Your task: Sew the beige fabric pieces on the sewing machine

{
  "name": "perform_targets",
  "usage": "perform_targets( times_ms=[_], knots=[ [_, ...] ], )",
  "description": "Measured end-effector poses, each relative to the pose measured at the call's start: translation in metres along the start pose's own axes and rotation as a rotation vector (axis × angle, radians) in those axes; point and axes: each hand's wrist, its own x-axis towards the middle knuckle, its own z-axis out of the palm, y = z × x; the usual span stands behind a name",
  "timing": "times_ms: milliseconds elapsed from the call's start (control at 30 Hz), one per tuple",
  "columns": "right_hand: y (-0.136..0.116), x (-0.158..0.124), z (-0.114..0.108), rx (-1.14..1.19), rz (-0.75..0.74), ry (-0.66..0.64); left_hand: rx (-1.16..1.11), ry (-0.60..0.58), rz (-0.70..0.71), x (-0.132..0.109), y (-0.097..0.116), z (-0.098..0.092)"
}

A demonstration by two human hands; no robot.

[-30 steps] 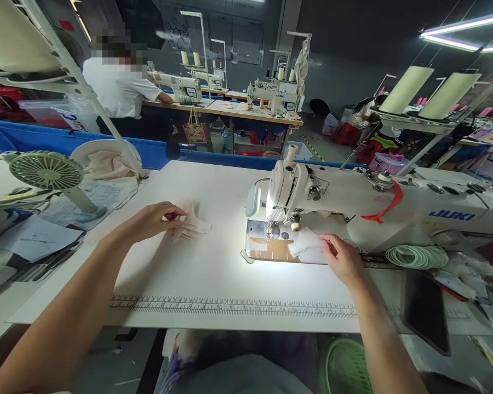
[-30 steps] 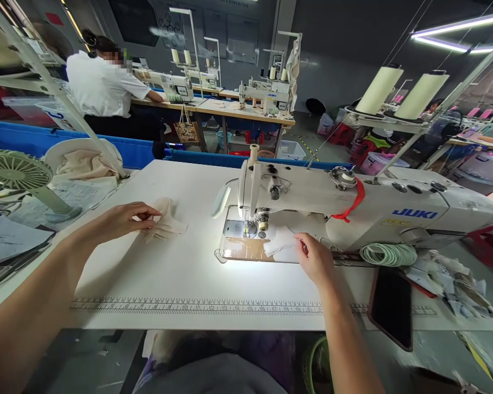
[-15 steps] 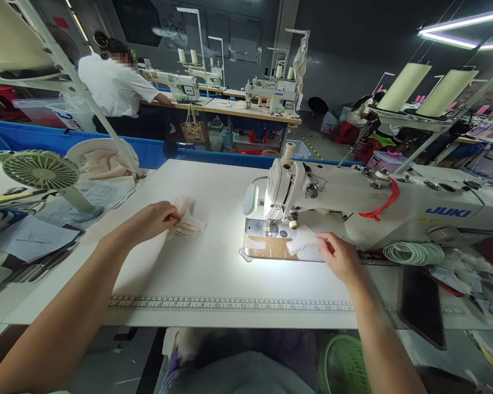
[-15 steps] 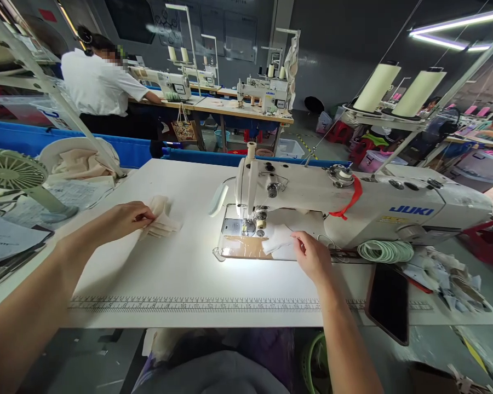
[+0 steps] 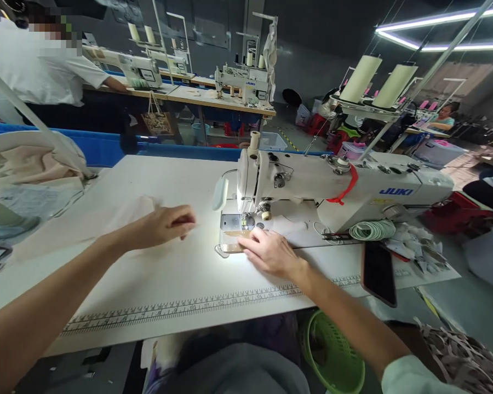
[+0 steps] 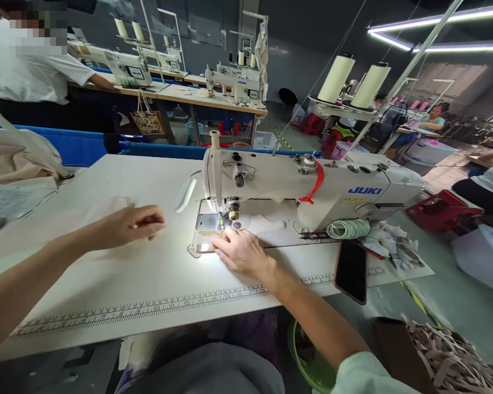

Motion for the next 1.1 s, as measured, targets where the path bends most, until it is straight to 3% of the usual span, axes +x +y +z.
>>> perform_targets(
  times_ms=[67,133,267,367,800,1100],
  knots=[
    [-0.001,0.007,0.006,-0.076,-0.044,-0.002,-0.083,-0.095,0.044,0.016,0.015,0.016],
    [-0.002,0.008,0.011,-0.112,-0.063,0.023,-0.159,-0.118,0.06,0.031,0.027,0.033],
    [-0.002,0.005,0.018,-0.129,-0.042,0.069,-0.301,-0.084,-0.001,0.054,0.037,0.065],
    [-0.003,0.003,0.018,-0.13,-0.05,0.085,-0.225,-0.026,-0.074,0.063,0.034,0.078],
    [-0.001,-0.002,0.012,-0.07,-0.026,0.213,-0.215,-0.051,-0.232,0.06,0.038,0.076],
    [-0.003,-0.001,0.013,-0.048,0.016,0.117,-0.1,-0.025,-0.247,0.062,0.042,0.076]
  ],
)
